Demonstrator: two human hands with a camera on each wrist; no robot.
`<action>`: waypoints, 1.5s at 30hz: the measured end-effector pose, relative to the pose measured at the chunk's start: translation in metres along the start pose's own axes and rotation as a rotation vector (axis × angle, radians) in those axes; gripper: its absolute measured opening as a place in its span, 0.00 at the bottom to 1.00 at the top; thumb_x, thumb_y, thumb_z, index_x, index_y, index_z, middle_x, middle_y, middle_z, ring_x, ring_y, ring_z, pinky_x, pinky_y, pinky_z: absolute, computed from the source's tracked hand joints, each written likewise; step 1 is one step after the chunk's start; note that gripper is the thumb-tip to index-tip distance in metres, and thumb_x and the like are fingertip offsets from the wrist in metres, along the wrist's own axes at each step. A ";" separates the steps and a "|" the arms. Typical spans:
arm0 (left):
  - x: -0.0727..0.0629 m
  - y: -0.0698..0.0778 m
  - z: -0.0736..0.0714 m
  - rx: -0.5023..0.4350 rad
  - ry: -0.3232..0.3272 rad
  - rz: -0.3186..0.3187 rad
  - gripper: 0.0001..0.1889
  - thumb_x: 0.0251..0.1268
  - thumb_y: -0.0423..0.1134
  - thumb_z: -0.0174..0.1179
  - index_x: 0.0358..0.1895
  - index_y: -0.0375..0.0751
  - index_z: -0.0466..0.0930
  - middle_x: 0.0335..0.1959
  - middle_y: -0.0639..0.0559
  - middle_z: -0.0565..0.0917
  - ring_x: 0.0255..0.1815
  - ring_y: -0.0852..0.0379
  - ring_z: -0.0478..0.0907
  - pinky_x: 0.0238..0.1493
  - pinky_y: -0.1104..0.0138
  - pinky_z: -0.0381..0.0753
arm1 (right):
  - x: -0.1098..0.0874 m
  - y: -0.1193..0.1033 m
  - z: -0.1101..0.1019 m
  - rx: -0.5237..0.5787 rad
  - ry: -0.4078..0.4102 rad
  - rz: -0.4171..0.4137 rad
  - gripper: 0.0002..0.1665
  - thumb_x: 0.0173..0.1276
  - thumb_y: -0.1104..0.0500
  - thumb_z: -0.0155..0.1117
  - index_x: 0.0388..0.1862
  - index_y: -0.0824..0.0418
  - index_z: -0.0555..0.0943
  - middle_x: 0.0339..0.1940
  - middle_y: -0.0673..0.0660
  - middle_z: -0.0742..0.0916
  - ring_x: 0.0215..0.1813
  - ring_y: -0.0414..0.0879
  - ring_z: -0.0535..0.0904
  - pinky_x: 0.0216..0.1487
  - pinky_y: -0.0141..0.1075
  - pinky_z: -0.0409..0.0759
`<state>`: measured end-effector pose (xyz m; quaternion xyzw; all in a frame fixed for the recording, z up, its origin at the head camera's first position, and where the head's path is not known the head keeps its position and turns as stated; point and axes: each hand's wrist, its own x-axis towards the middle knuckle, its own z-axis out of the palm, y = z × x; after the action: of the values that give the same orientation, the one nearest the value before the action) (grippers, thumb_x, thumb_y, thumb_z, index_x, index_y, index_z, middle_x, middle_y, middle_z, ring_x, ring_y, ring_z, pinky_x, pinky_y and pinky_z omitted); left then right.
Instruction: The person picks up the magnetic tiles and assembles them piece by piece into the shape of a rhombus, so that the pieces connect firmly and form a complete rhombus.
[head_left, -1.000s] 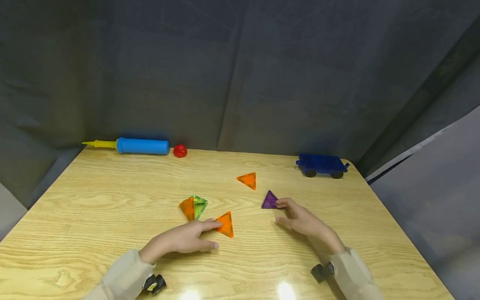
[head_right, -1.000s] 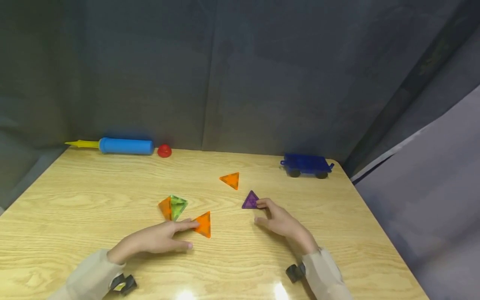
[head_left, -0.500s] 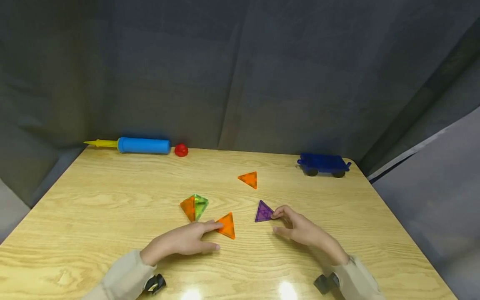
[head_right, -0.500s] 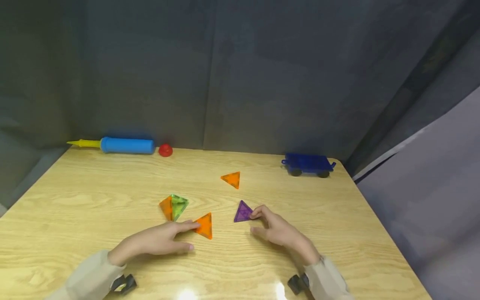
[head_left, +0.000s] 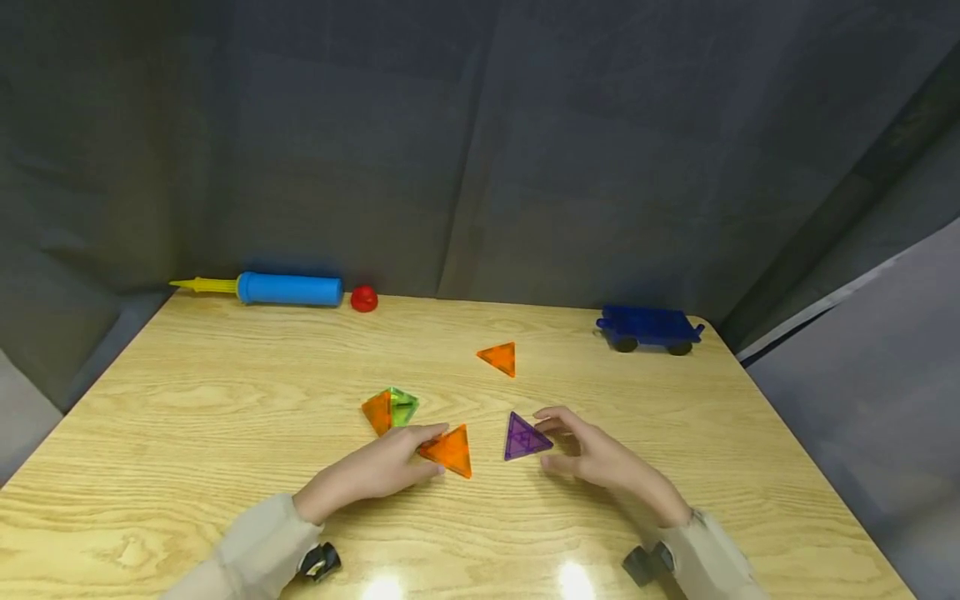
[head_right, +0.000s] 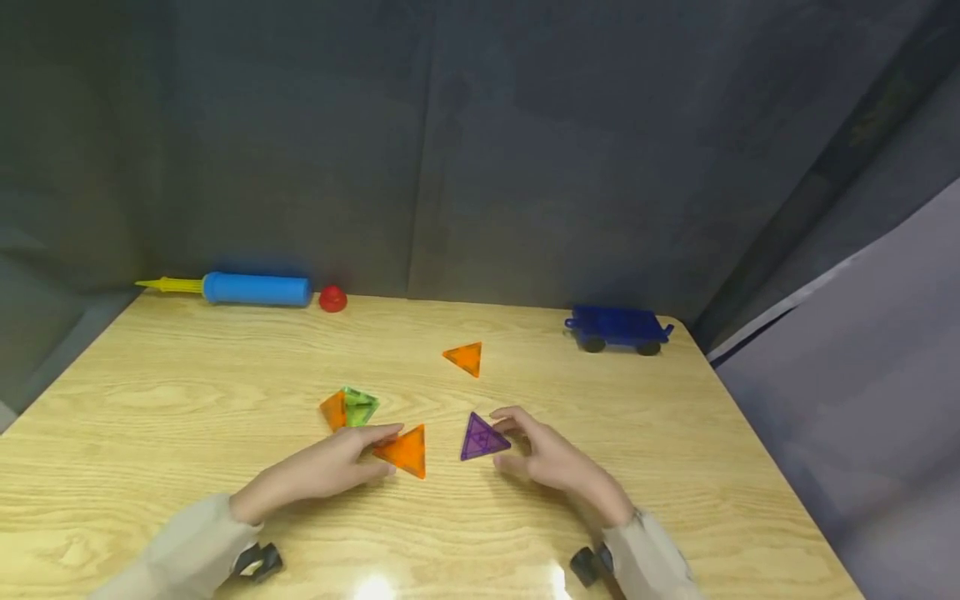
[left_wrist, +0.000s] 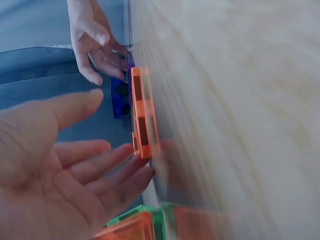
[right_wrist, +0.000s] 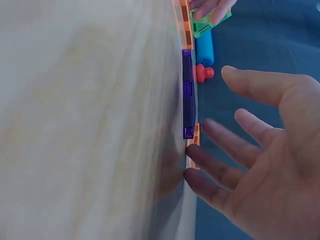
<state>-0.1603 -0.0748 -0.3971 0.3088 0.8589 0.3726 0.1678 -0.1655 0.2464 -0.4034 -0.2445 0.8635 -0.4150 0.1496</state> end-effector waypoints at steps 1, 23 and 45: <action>0.002 0.001 0.001 -0.002 0.018 -0.007 0.30 0.69 0.40 0.57 0.69 0.29 0.61 0.66 0.36 0.69 0.59 0.44 0.74 0.61 0.53 0.70 | 0.002 0.001 0.000 -0.017 0.006 0.000 0.36 0.66 0.59 0.64 0.68 0.66 0.61 0.62 0.67 0.75 0.65 0.64 0.68 0.64 0.60 0.62; 0.025 -0.010 0.018 -0.007 0.111 -0.084 0.32 0.63 0.46 0.63 0.65 0.31 0.68 0.50 0.45 0.73 0.46 0.54 0.67 0.48 0.59 0.70 | 0.042 0.008 0.000 -0.219 -0.029 0.079 0.39 0.61 0.51 0.69 0.67 0.63 0.69 0.70 0.67 0.66 0.67 0.65 0.59 0.64 0.61 0.61; 0.028 -0.003 0.028 -0.005 0.136 -0.150 0.33 0.52 0.45 0.71 0.60 0.35 0.73 0.49 0.45 0.73 0.48 0.50 0.64 0.51 0.53 0.67 | 0.045 -0.002 0.012 -0.068 -0.113 -0.026 0.36 0.60 0.67 0.67 0.65 0.65 0.65 0.49 0.62 0.78 0.48 0.51 0.74 0.53 0.42 0.74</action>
<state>-0.1676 -0.0431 -0.4199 0.2171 0.8881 0.3812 0.1375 -0.1970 0.2132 -0.4118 -0.2836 0.8640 -0.3729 0.1846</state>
